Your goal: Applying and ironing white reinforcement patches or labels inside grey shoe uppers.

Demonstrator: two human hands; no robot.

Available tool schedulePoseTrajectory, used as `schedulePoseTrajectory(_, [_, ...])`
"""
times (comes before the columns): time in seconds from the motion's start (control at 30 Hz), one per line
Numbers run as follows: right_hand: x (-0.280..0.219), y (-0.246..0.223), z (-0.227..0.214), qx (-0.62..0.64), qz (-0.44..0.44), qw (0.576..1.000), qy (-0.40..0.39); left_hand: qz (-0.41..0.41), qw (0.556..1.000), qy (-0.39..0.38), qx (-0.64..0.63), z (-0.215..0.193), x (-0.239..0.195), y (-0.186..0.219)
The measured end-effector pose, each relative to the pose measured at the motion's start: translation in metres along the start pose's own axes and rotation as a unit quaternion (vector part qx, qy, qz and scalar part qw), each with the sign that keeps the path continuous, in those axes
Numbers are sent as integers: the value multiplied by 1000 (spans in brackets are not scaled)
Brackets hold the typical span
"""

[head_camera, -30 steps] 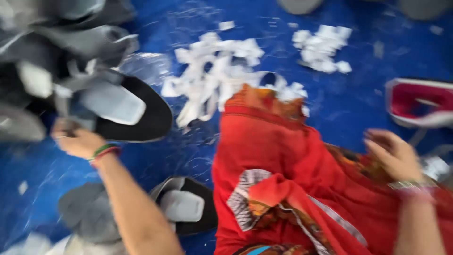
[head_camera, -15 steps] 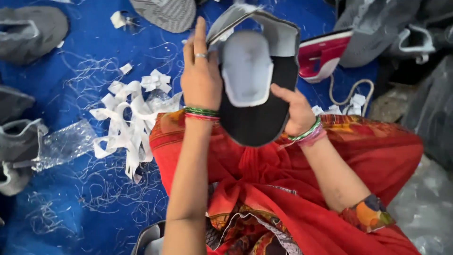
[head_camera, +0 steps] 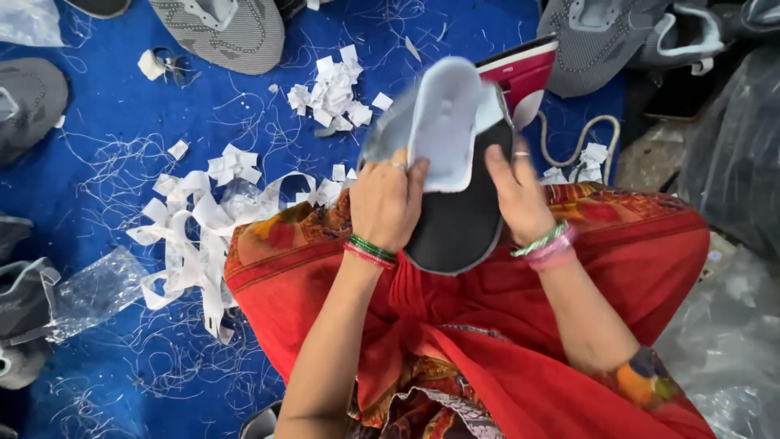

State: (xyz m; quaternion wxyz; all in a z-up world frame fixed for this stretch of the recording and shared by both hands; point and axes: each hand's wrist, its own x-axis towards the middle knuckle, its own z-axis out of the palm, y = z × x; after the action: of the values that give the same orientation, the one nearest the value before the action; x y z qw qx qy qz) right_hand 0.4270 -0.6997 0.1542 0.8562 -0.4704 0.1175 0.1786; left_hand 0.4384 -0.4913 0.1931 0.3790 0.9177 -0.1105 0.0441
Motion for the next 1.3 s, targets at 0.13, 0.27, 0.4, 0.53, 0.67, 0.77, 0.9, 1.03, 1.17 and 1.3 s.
schedulePoseTrajectory(0.13, [-33,-29,32,-495,-374,774,123,-111,986,-120,25,17,38,-10])
schedulePoseTrajectory(0.27, [7,46,-20,-597,-245,763,-48,-83,985,-135,74,111,54,-95])
schedulePoseTrajectory(0.4, [47,92,-46,-684,-215,674,-177,-128,961,-181,163,66,74,-144])
schedulePoseTrajectory(0.53, [50,97,-34,-648,-227,704,-182,-267,916,-208,214,-68,94,-193])
schedulePoseTrajectory(0.67, [56,94,18,-795,-153,581,-78,-332,885,-236,227,-101,57,-289])
schedulePoseTrajectory(0.77, [76,108,10,-833,-178,522,-53,-317,890,-222,242,-102,33,-292])
schedulePoseTrajectory(0.9, [86,98,5,-827,-114,543,-87,-261,910,-179,269,-71,17,-352])
schedulePoseTrajectory(1.03, [76,89,9,-838,-43,528,-129,-258,928,-79,256,-72,19,-361])
schedulePoseTrajectory(1.17, [64,104,-6,-812,-99,570,-79,-263,960,-2,97,-85,36,-284])
schedulePoseTrajectory(1.3, [71,103,-33,-738,-208,631,-120,-204,976,-79,3,-60,72,-198])
